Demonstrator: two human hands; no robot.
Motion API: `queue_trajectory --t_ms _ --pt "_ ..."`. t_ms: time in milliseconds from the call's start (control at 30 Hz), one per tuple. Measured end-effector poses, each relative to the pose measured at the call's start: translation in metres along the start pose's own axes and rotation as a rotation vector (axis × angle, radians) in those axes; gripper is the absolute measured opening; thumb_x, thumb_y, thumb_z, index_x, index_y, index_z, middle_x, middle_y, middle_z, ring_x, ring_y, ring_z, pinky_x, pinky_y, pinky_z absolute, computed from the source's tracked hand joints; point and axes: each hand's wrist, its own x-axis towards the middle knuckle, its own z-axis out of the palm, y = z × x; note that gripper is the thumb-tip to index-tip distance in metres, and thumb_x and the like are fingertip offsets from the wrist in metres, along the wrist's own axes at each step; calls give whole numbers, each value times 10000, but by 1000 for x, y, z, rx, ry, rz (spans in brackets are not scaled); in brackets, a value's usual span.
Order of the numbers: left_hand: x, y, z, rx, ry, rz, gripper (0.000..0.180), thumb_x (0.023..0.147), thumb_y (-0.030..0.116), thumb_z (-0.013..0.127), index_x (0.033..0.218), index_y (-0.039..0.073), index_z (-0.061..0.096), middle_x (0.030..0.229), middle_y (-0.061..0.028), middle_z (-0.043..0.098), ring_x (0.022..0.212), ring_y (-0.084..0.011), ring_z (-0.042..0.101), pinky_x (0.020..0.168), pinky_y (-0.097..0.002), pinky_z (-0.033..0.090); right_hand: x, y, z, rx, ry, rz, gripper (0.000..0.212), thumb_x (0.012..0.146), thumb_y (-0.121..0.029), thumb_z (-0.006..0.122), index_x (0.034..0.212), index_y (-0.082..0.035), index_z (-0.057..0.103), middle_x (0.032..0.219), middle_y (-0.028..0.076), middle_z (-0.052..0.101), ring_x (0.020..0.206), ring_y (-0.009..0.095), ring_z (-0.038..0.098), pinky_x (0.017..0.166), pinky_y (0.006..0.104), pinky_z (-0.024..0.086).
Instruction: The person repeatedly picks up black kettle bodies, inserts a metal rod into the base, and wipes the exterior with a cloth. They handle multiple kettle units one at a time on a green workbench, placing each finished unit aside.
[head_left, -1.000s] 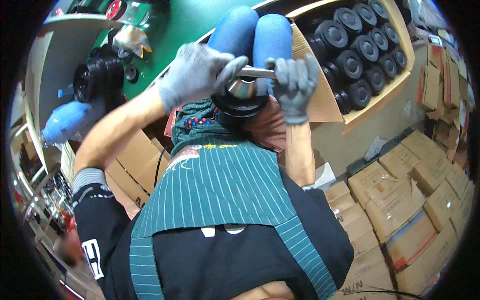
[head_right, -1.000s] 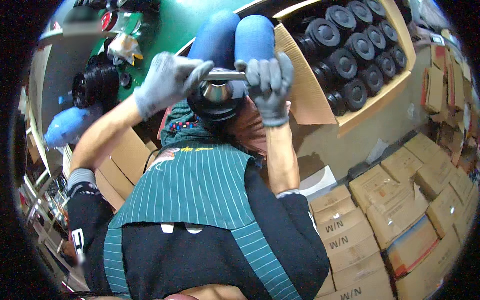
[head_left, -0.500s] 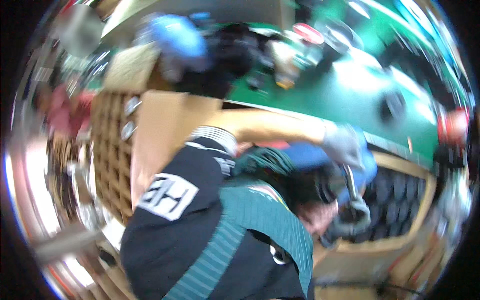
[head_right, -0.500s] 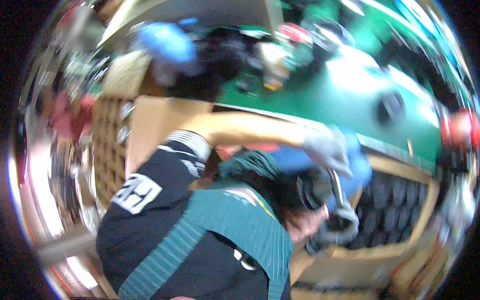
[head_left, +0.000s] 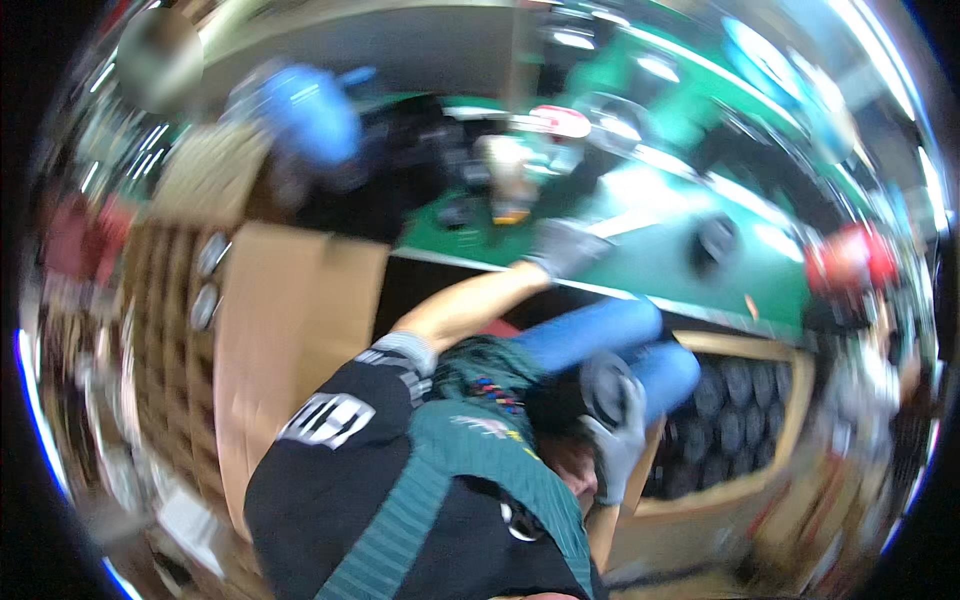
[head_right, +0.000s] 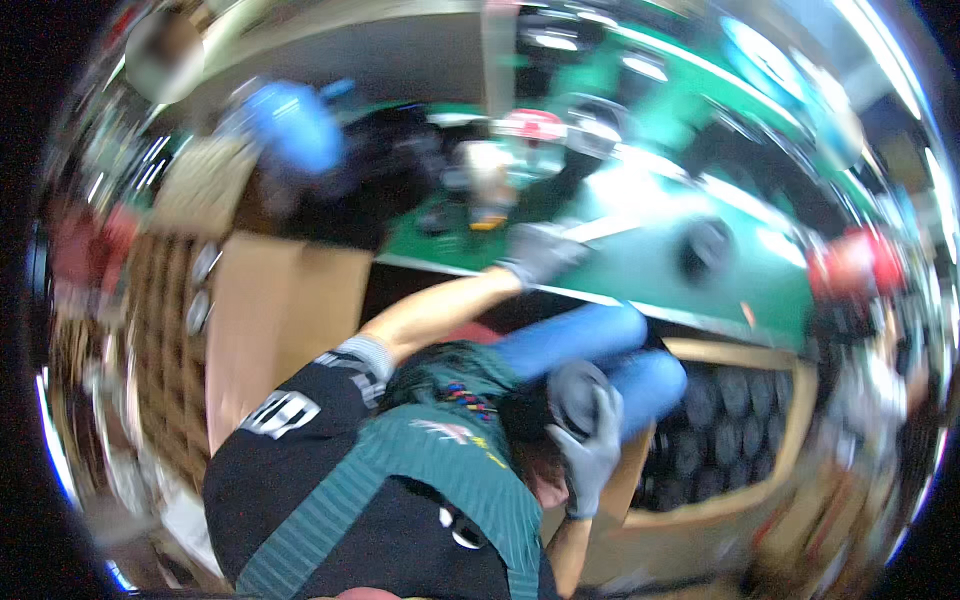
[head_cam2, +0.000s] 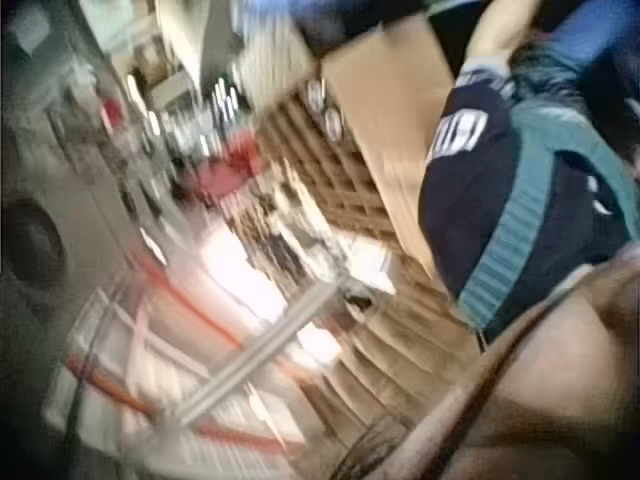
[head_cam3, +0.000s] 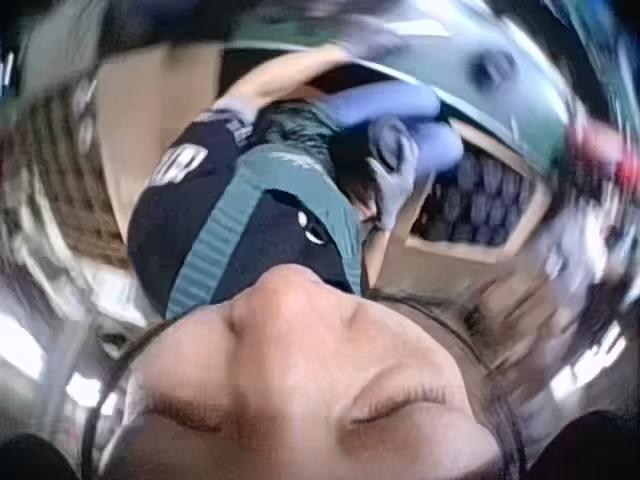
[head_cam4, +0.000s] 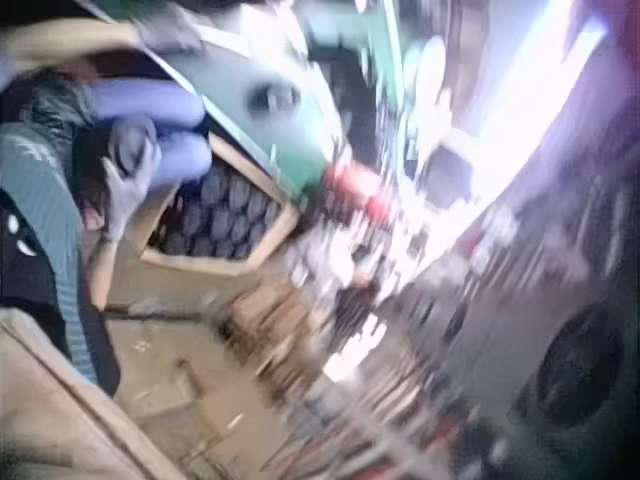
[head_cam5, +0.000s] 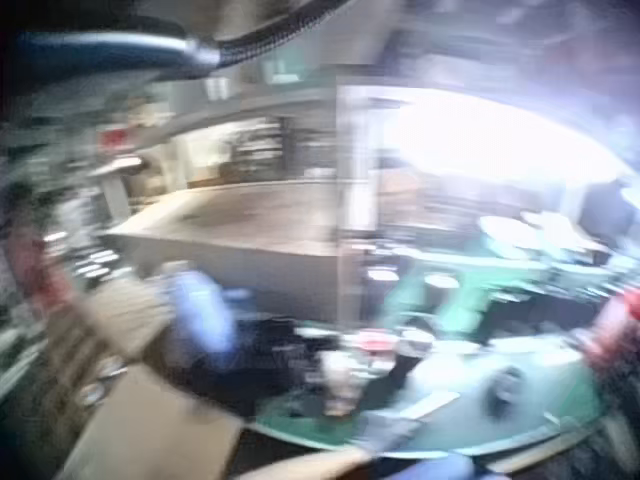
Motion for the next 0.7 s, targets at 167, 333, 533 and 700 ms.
queue_trajectory --t_ms 167,333,533,700 --pt "0 -5 -32 -22 -182 -170 506 1015 454 639 1385 114 694 1112 -234 757 983 -383 754 792 -525 583 12 -12 -41 35 241 19 972 667 -323 1035 1501 -28 632 1601 230 554 1471 355 551 1226 448 436" --pt "-13 41 -106 -405 58 617 757 834 440 877 1449 81 619 1512 -274 565 1390 -485 554 1155 -586 463 53 21 -71 936 553 71 657 1056 -445 728 1493 32 612 1463 111 673 1293 212 652 1169 395 490" --pt "10 76 -96 -536 -2 589 528 679 317 988 1099 138 724 1497 -305 569 1314 -513 617 1116 -584 519 171 51 -32 1514 119 306 750 1087 -691 485 1590 -137 539 1561 92 611 1421 282 584 1243 472 440" --pt "143 114 -114 -360 -34 501 603 731 155 959 1266 94 686 1446 -249 619 1284 -436 641 1093 -498 524 242 73 -32 1294 15 579 924 1062 -800 345 1722 -154 308 1641 254 449 1494 372 496 1168 579 453"
